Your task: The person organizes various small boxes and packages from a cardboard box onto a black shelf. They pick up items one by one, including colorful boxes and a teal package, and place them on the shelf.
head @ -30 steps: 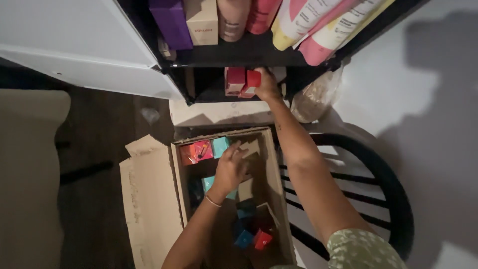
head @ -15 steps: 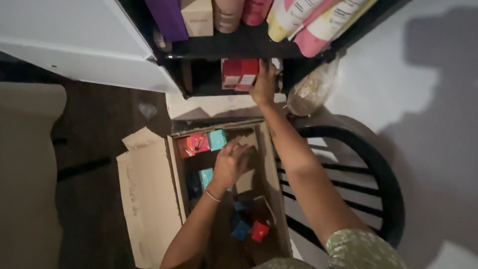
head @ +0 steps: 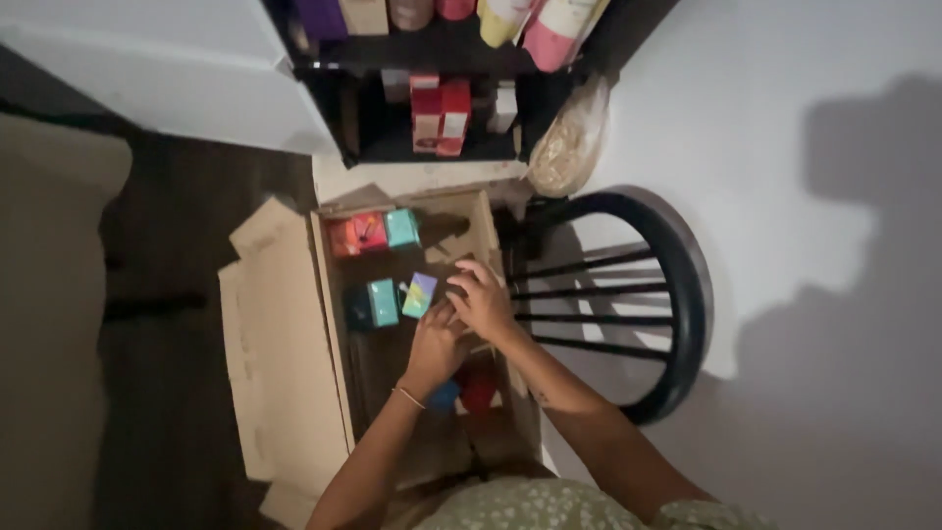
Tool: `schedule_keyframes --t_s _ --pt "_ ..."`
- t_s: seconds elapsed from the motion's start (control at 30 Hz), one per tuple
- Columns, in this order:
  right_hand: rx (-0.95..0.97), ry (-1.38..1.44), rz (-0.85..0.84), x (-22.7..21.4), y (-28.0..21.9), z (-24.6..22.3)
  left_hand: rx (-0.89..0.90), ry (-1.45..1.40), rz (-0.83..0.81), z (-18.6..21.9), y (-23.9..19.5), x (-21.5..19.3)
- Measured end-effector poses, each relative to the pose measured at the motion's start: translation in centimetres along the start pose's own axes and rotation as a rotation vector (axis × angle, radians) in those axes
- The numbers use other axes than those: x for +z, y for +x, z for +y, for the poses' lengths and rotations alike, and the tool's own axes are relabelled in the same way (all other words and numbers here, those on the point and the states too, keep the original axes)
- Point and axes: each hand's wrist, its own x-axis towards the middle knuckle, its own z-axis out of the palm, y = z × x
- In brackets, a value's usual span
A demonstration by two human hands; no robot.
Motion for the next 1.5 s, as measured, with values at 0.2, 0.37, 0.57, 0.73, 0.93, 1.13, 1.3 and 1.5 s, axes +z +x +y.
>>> schedule_keyframes --t_s 0.2,0.37,0.57,0.73,0.93,1.13,1.3,1.5 --pt "0.040 -0.255 -0.695 -5.1 -5.8 -3.7 -0.150 0.297 -0.324 1.6 -8.6 0.4" --pt "0.107 -0.263 -0.951 -7.3 -8.8 -6.4 -0.164 0.375 -0.389 0.9 -12.0 -0.6" --pt "0.188 -0.237 -0.888 -3.7 -13.2 -6.3 -0.163 0.428 -0.310 0.0 -14.0 -4.1" --pt "0.253 -0.198 -0.904 -4.1 -15.3 -9.6 -0.236 0.483 -0.368 -2.7 -17.2 -5.6" --pt "0.337 -0.247 -0.931 -3.3 -17.7 -11.2 -0.334 0.460 -0.306 -2.6 -19.4 -8.2" --pt "0.433 -0.198 -0.960 -0.4 -21.2 -8.2 -0.371 0.336 -0.350 -4.2 -20.6 -8.1" --pt "0.447 -0.147 -0.917 -1.6 -20.7 -9.5 -0.287 0.425 -0.305 -6.0 -20.9 -6.7" --pt "0.518 0.161 -0.565 3.3 -16.8 -6.2 -0.280 0.420 -0.350 -4.2 -20.2 -8.4"
